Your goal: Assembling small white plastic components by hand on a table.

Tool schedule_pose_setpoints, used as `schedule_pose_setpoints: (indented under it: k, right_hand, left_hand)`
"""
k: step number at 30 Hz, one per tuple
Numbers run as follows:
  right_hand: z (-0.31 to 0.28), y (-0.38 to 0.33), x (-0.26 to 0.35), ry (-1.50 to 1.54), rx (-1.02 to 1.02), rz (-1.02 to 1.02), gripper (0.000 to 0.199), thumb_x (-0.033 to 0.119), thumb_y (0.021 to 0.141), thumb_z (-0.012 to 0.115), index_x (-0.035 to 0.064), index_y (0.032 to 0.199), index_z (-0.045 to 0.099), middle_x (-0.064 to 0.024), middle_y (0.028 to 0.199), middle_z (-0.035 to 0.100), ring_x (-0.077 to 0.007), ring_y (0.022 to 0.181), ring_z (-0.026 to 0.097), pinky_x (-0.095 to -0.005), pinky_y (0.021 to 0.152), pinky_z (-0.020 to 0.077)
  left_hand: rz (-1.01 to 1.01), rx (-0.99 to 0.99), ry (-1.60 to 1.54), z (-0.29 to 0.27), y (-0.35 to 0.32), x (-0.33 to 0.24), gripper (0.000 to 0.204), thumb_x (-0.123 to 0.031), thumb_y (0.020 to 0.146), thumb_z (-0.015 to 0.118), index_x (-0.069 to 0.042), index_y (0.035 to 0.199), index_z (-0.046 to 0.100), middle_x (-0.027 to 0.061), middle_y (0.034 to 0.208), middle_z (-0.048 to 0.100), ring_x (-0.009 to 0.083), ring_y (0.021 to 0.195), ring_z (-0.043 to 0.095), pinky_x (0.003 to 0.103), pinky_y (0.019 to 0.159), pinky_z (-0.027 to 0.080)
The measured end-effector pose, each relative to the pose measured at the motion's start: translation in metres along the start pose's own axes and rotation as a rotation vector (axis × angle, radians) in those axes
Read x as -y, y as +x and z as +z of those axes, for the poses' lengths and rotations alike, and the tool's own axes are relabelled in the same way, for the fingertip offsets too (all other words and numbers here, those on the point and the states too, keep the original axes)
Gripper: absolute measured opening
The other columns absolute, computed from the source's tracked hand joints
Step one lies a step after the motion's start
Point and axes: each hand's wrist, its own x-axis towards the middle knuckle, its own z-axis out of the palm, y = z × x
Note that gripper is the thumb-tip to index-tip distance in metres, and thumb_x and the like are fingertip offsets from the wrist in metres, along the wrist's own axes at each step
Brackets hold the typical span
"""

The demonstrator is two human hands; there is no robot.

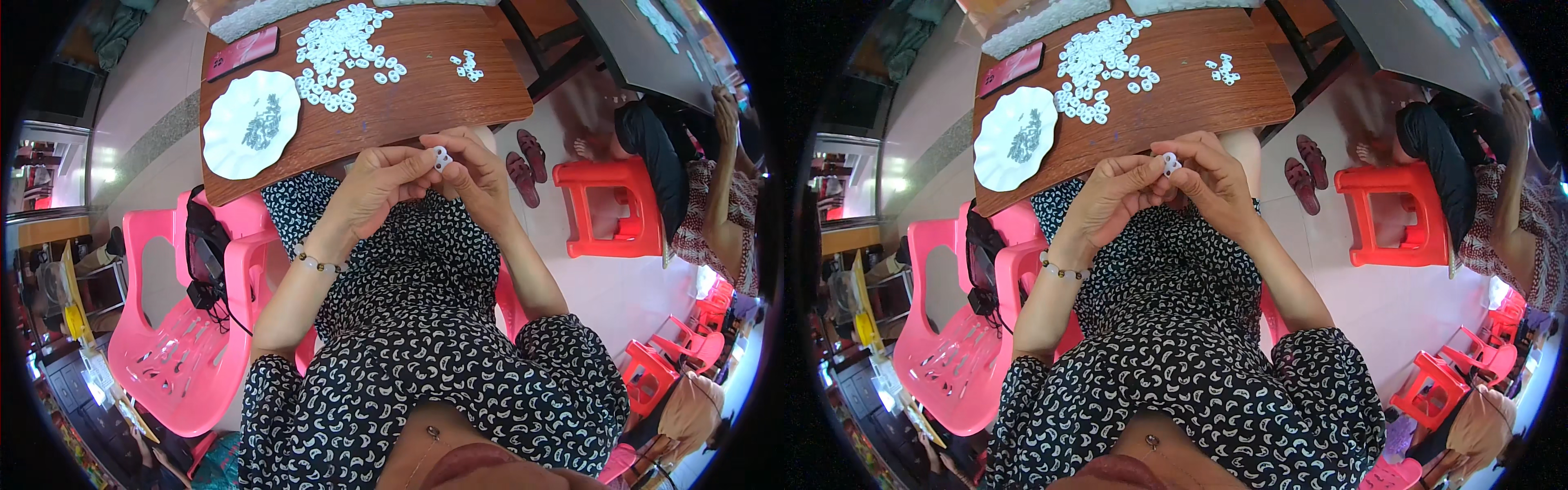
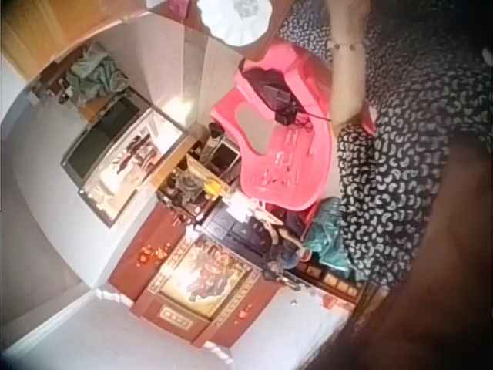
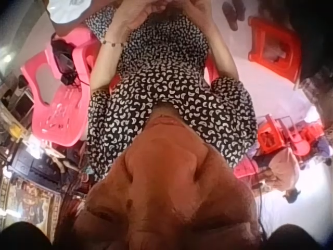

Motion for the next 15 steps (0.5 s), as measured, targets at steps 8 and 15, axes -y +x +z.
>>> schedule_pose_setpoints:
  k: [8, 15]
  right_hand:
    - [0.0021, -0.0012, 0.0038, 0.167, 0.016, 0.096, 0.047, 0.034, 0.092, 0.060, 0.0019, 0.126, 0.056, -0.0048, 0.110, 0.049, -0.0092, 0.096, 0.054, -0.0210, 0.075, 0.0486]
    - [0.0013, -0.0030, 0.0016, 0.136, 0.058, 0.107, 0.046, 0.032, 0.093, 0.059, 0.0018, 0.126, 0.056, -0.0072, 0.117, 0.052, -0.0104, 0.099, 0.055, -0.0233, 0.081, 0.0491]
  left_hand:
    - [-0.014, 0.011, -0.040, 0.0028, -0.0021, -0.0002, 0.025, -0.026, 0.088, 0.067, -0.002, 0.095, 0.069, 0.0035, 0.083, 0.068, 0.0074, 0.073, 0.059, 0.020, 0.068, 0.047]
    - [0.002, -0.026, 0.032, 0.0073, -0.0067, -0.0041, 0.023, -0.025, 0.086, 0.069, -0.003, 0.091, 0.071, 0.0026, 0.080, 0.068, 0.0062, 0.070, 0.058, 0.019, 0.065, 0.047]
